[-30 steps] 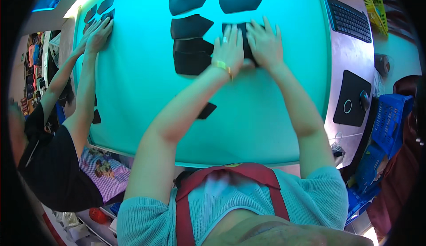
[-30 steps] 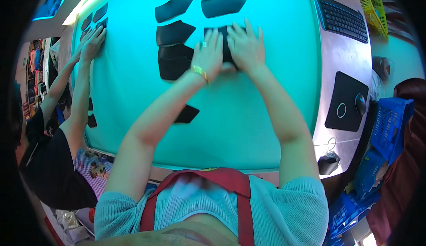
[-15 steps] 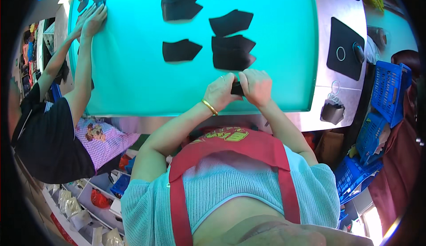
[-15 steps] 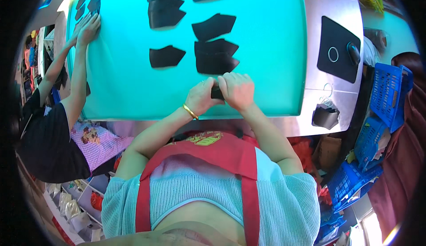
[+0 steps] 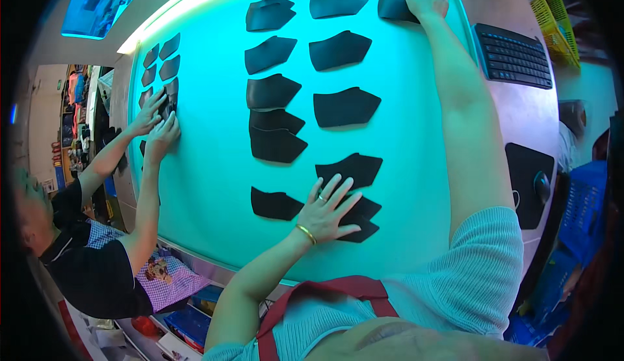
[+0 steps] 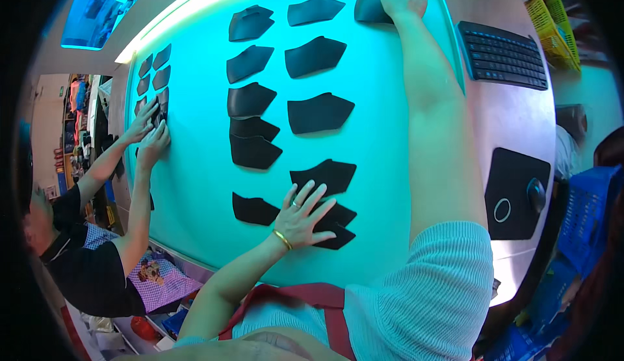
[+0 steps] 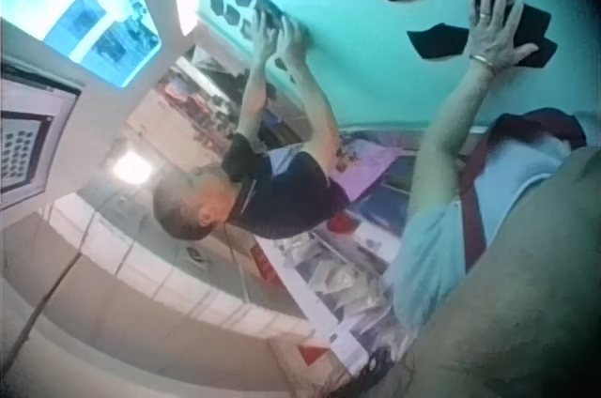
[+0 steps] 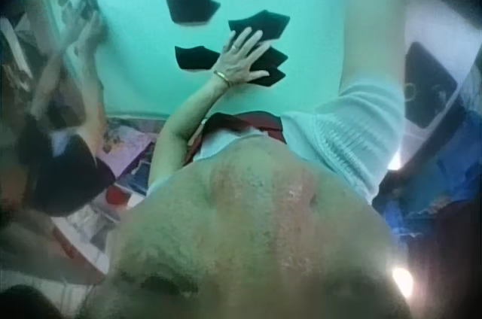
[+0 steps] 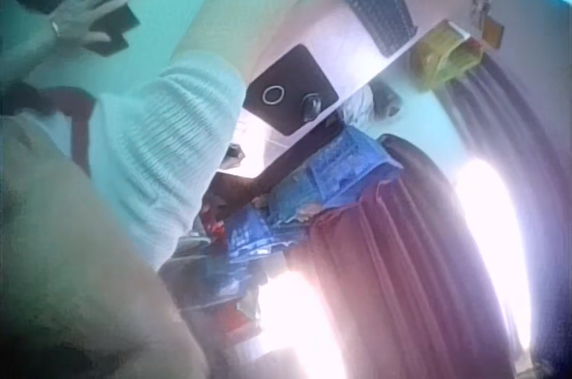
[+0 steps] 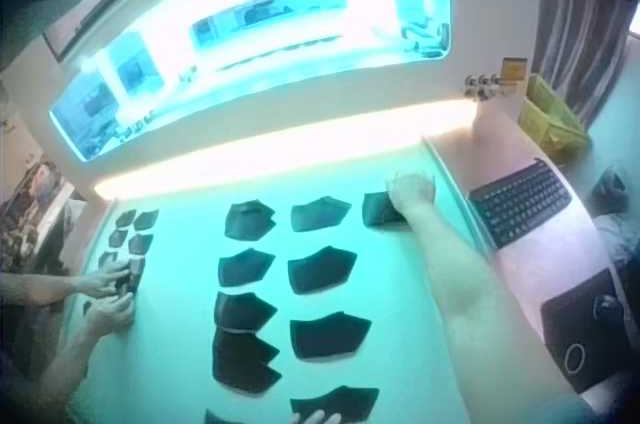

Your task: The person places black fabric shoe components onto a lit table surface, arranging them in rows and stacks, then uses a computer mouse and handles a phone.

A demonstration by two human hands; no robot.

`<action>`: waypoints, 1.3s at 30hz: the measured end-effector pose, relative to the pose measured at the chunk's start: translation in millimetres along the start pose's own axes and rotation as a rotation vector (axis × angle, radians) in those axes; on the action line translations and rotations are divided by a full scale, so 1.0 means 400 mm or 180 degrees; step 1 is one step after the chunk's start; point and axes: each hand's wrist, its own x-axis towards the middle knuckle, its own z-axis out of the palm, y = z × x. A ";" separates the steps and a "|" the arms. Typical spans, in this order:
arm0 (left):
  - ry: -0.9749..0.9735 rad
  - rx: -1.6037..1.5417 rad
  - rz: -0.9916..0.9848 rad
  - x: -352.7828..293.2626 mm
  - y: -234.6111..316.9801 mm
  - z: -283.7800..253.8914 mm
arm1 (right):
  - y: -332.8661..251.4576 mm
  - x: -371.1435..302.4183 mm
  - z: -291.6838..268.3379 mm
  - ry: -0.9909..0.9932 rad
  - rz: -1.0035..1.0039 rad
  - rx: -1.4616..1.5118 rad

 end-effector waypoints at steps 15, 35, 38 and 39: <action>0.0008 0.0036 -0.0091 0.005 -0.004 -0.005 | 0.188 -0.928 -0.137 -0.0568 -0.1501 -0.0769; 0.0839 -0.0342 -0.0244 -0.206 0.159 0.056 | 0.184 -1.174 -0.291 -0.0313 -0.2010 -0.0311; 0.1065 -0.0690 -0.0033 -0.207 0.105 0.057 | 0.048 -1.177 -0.222 -0.0695 -0.2733 -0.0562; 0.1235 -0.0572 -0.0109 -0.211 0.064 0.038 | 0.043 -1.213 -0.193 -0.1069 -0.2740 -0.0531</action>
